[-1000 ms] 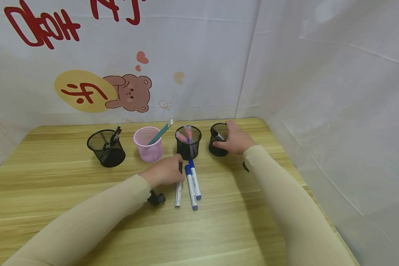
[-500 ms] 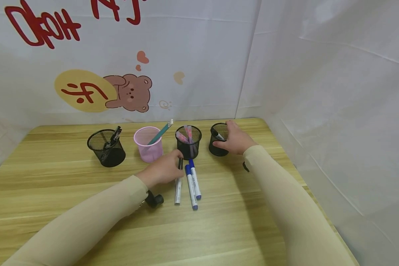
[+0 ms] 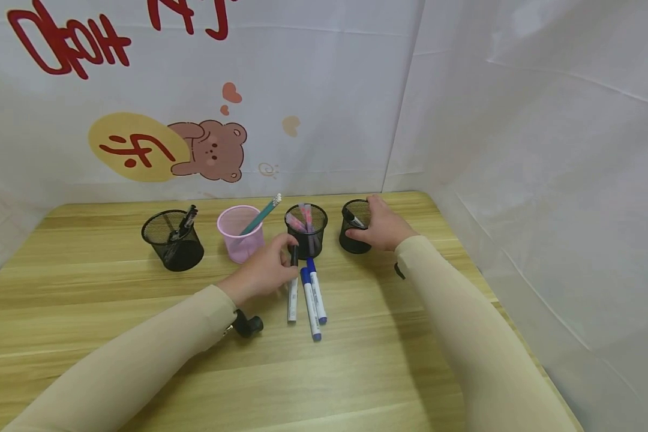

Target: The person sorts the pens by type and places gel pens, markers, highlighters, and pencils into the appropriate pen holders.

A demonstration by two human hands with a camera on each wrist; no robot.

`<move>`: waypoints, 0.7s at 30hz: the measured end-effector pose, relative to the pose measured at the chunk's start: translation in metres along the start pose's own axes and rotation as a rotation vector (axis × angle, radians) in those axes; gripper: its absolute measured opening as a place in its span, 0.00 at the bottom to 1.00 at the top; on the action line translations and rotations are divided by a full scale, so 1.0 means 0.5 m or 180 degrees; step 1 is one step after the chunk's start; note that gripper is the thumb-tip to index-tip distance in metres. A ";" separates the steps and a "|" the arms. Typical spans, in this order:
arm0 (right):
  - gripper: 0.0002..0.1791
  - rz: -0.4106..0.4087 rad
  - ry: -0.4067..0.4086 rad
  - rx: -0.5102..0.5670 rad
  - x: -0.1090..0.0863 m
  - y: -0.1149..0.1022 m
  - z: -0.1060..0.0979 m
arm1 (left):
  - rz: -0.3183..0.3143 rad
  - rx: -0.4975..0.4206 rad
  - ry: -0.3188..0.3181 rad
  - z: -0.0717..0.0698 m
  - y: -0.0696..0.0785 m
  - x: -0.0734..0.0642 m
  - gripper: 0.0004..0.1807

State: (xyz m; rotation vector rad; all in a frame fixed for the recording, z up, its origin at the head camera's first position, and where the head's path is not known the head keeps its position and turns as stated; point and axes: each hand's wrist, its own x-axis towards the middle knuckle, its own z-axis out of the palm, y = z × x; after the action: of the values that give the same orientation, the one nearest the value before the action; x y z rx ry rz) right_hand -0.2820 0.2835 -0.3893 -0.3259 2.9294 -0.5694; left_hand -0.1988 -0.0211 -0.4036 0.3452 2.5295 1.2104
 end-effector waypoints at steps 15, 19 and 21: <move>0.63 -0.0008 0.0014 0.0031 -0.001 0.000 0.001 | 0.0398 -0.0721 0.0393 -0.005 0.001 0.007 0.32; 0.63 0.0009 0.0001 0.0019 -0.002 0.000 0.001 | 0.0494 -0.0911 0.0463 -0.005 0.002 0.006 0.31; 0.63 0.0020 -0.0003 0.0014 -0.003 -0.001 0.001 | 0.0537 -0.0998 0.0501 -0.004 0.003 0.006 0.30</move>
State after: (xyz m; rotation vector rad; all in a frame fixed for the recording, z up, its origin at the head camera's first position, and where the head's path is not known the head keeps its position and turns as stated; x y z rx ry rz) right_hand -0.2807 0.2835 -0.3894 -0.3164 2.9268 -0.5746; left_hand -0.2023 -0.0208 -0.4018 0.4062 2.4203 1.7328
